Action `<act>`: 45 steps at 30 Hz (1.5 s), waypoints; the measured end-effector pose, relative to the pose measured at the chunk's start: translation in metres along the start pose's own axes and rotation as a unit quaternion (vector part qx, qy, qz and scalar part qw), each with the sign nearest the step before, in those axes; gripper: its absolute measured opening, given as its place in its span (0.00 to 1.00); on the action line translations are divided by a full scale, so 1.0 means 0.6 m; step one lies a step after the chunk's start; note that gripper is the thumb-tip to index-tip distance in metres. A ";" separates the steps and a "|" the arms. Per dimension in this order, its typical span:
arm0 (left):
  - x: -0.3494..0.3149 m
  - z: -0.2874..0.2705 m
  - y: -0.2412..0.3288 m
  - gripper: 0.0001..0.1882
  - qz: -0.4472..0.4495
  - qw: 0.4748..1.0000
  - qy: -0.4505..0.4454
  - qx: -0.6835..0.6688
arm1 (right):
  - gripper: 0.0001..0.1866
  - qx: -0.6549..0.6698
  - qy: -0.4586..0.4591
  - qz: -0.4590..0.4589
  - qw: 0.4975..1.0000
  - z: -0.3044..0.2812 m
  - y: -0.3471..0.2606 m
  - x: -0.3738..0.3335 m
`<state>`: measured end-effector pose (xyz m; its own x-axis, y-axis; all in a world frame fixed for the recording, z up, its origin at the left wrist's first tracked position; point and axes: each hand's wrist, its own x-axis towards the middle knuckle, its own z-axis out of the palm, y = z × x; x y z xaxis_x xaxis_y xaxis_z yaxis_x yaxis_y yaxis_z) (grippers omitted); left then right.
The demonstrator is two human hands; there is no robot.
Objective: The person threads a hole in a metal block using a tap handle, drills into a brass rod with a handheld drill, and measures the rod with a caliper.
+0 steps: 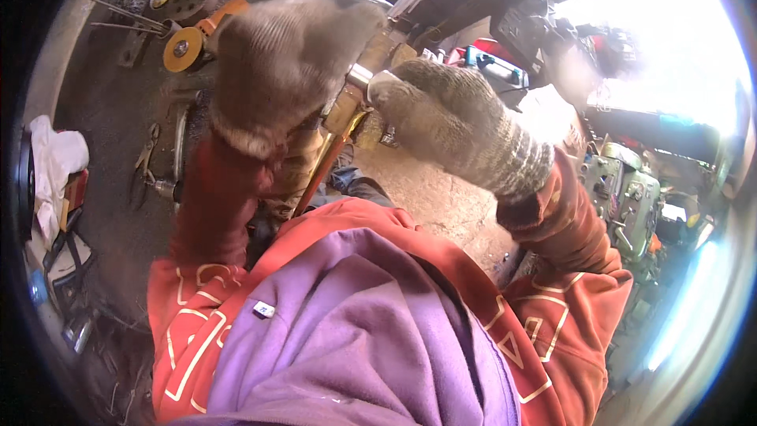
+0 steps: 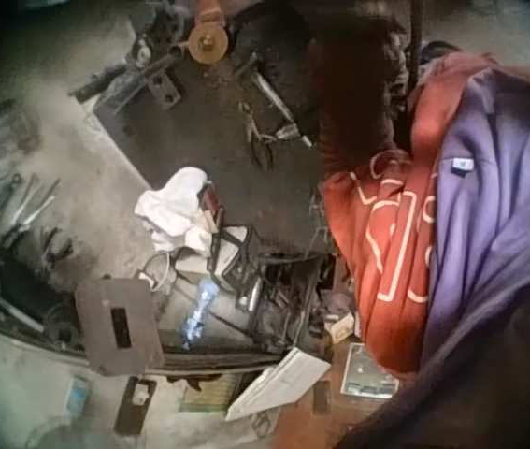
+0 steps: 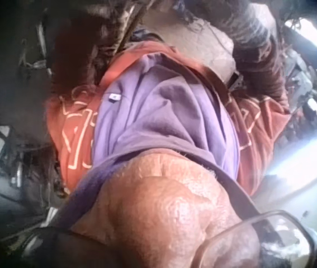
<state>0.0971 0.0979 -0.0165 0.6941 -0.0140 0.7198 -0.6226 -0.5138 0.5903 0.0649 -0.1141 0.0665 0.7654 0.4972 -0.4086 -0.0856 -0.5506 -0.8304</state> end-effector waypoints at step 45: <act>-0.061 -0.002 0.215 0.19 -0.222 0.939 -0.045 0.259 | 0.09 -0.247 -0.376 -0.487 0.748 -0.073 0.020 0.293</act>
<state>-0.0094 0.0333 0.0337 0.8858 0.2399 0.3972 -0.0218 -0.8335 0.5521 0.2262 -0.0630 0.0013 -0.2808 0.9586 0.0472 0.6675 0.2304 -0.7080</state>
